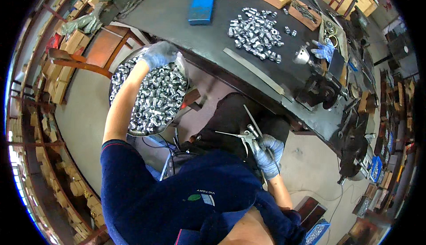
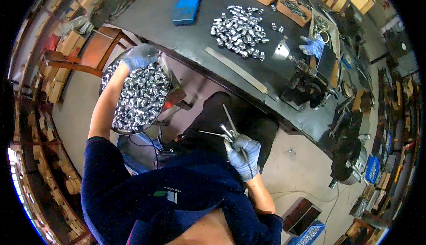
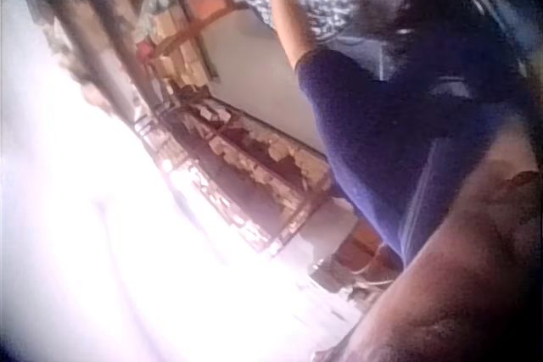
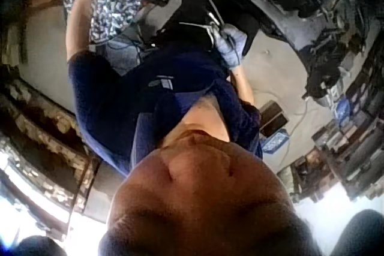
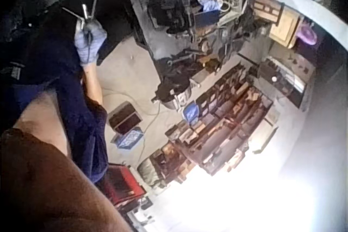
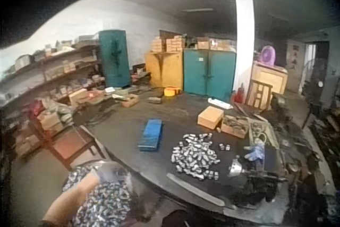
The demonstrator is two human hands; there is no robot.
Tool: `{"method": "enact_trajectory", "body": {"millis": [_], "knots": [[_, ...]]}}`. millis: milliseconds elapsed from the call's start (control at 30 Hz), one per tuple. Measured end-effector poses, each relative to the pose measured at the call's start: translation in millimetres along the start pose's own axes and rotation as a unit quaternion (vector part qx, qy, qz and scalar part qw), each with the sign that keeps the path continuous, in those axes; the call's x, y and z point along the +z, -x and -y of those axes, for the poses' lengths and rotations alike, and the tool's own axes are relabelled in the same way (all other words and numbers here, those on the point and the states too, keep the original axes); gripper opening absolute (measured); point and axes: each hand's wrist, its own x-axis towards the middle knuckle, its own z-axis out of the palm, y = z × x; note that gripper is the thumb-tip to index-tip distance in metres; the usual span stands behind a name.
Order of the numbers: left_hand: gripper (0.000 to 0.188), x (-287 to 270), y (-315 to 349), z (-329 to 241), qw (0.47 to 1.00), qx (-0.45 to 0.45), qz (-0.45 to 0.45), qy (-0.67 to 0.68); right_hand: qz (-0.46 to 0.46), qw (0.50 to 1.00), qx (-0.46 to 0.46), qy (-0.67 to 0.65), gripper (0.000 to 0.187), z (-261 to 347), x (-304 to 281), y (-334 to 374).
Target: The person picks up metal parts from a bin and measures them using a caliper on a workbench, then places the measured parts in a separate pile.
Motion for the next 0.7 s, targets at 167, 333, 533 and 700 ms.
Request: {"method": "enact_trajectory", "body": {"millis": [167, 333, 533, 700], "knots": [[0.041, 49, 12, 26, 0.993, -0.058, 0.039, -0.091, 0.025, 0.999, -0.011, -0.022, 0.033, 0, 7, -3], [0.047, 99, -22, 37, 0.986, -0.153, 0.018, -0.059, 0.017, 1.0, -0.006, -0.005, 0.033, -2, 7, 3], [0.035, 102, -33, 52, 0.985, -0.006, 0.122, -0.125, -0.015, 0.997, 0.055, -0.05, 0.031, -4, 3, 15], [0.029, 94, -21, 32, 0.985, -0.122, 0.074, -0.093, 0.013, 0.998, 0.045, -0.04, 0.032, -6, 6, 14]]}}
